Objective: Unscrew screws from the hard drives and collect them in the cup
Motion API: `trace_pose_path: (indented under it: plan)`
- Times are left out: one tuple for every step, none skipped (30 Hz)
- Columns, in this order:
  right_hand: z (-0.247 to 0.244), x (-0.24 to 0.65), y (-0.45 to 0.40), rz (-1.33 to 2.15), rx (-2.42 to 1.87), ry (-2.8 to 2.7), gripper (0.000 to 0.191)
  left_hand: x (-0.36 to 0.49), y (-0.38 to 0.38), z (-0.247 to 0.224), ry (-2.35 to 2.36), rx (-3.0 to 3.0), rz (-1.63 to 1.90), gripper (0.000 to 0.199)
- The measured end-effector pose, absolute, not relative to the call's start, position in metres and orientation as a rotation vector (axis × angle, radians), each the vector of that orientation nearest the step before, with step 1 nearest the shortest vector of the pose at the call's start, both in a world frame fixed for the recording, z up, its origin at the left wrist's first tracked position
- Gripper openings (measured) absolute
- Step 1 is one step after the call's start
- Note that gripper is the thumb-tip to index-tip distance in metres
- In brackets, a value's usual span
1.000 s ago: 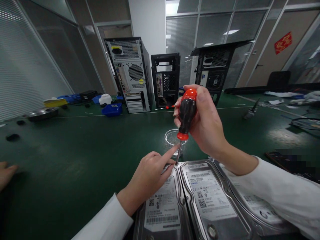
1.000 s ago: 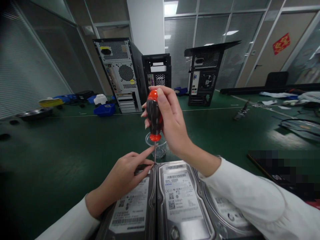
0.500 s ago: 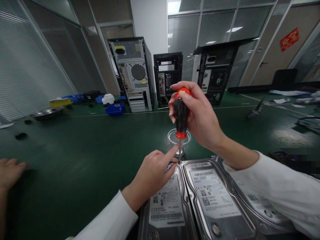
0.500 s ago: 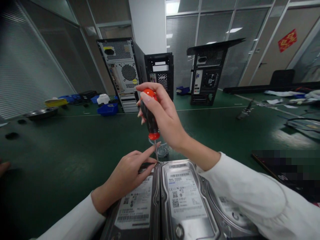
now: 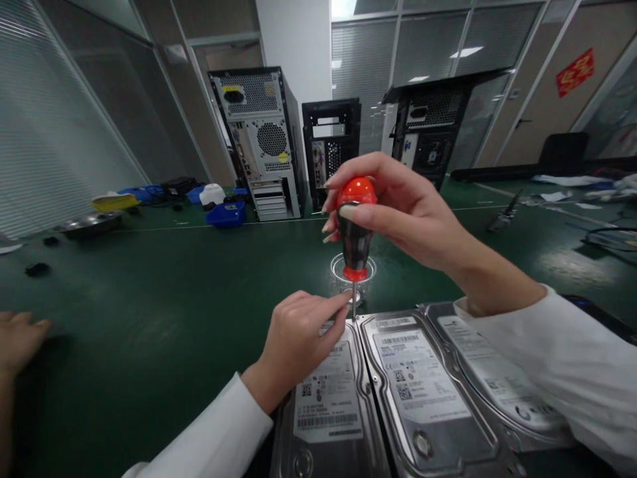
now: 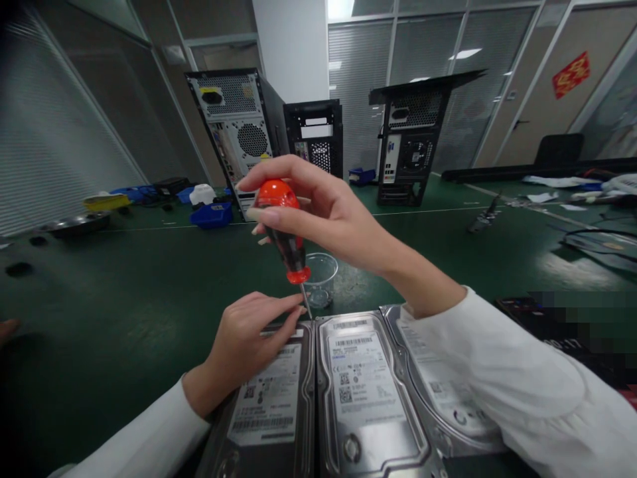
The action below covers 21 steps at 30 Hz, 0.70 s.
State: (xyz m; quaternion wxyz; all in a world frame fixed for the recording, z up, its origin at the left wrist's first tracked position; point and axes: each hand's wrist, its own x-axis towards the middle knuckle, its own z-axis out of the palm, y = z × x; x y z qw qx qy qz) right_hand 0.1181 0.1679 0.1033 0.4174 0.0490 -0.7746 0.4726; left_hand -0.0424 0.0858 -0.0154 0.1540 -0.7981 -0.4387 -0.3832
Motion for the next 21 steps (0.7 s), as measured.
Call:
trace_pose_path:
  plan:
    - [0.106,0.12,0.167,1.162,0.115,-1.966,0.019,-0.043,0.086,-0.015,-1.269,-2.28,-1.122,0.018]
    - [0.109,0.121,0.166,1.154,0.102,-1.982,0.018,-0.043,0.086,-0.015,-1.281,-2.273,-1.145,0.018]
    - [0.111,0.122,0.164,1.16,0.084,-1.994,0.017,-0.044,0.086,-0.015,-1.291,-2.267,-1.16,0.018]
    - [0.113,0.123,0.162,1.172,0.065,-2.001,0.017,-0.045,0.086,-0.015,-1.301,-2.266,-1.168,0.017]
    - [0.113,0.123,0.16,1.184,0.051,-2.0,0.017,-0.045,0.086,-0.014,-1.313,-2.267,-1.173,0.017]
    - [0.114,0.122,0.158,1.191,0.031,-1.991,0.018,-0.046,0.086,-0.014,-1.325,-2.267,-1.174,0.016]
    - [0.114,0.122,0.156,1.191,0.005,-1.975,0.021,-0.046,0.086,-0.013,-1.337,-2.263,-1.179,0.015]
    - [0.113,0.121,0.155,1.179,-0.025,-1.957,0.024,-0.046,0.087,-0.012,-1.348,-2.26,-1.184,0.015]
    - [0.112,0.12,0.154,1.155,-0.055,-1.941,0.027,-0.046,0.087,-0.012,-1.361,-2.255,-1.19,0.015]
    - [0.111,0.12,0.153,1.116,-0.082,-1.93,0.029,-0.046,0.086,-0.011,-1.371,-2.252,-1.2,0.015]
    - [0.11,0.12,0.152,1.068,-0.103,-1.926,0.029,-0.045,0.086,-0.011,-1.387,-2.254,-1.204,0.015]
    - [0.109,0.119,0.152,1.016,-0.116,-1.931,0.027,-0.045,0.086,-0.011,-1.405,-2.254,-1.209,0.015]
    - [0.108,0.119,0.152,0.972,-0.118,-1.939,0.023,-0.045,0.086,-0.01,-1.427,-2.254,-1.212,0.015]
    - [0.108,0.119,0.153,0.948,-0.112,-1.952,0.018,-0.045,0.086,-0.01,-1.451,-2.254,-1.21,0.014]
    - [0.107,0.119,0.153,0.945,-0.1,-1.968,0.012,-0.045,0.086,-0.01,-1.475,-2.256,-1.204,0.014]
    - [0.107,0.119,0.155,0.96,-0.087,-1.989,0.008,-0.045,0.086,-0.01,-1.502,-2.264,-1.191,0.014]
    - [0.108,0.12,0.157,0.992,-0.068,-2.007,0.011,-0.045,0.086,-0.01,-1.531,-2.281,-1.171,0.014]
    - [0.108,0.12,0.159,1.039,-0.045,-2.02,0.018,-0.045,0.086,-0.01,-1.561,-2.309,-1.144,0.014]
    - [0.109,0.121,0.161,1.094,-0.016,-2.027,0.023,-0.044,0.087,-0.01,-1.595,-2.342,-1.113,0.015]
    - [0.11,0.122,0.164,1.156,0.015,-2.026,0.027,-0.044,0.087,-0.01,-1.621,-2.371,-1.091,0.015]
    - [0.11,0.123,0.166,1.221,0.046,-2.018,0.028,-0.043,0.087,-0.01,-1.638,-2.399,-1.079,0.015]
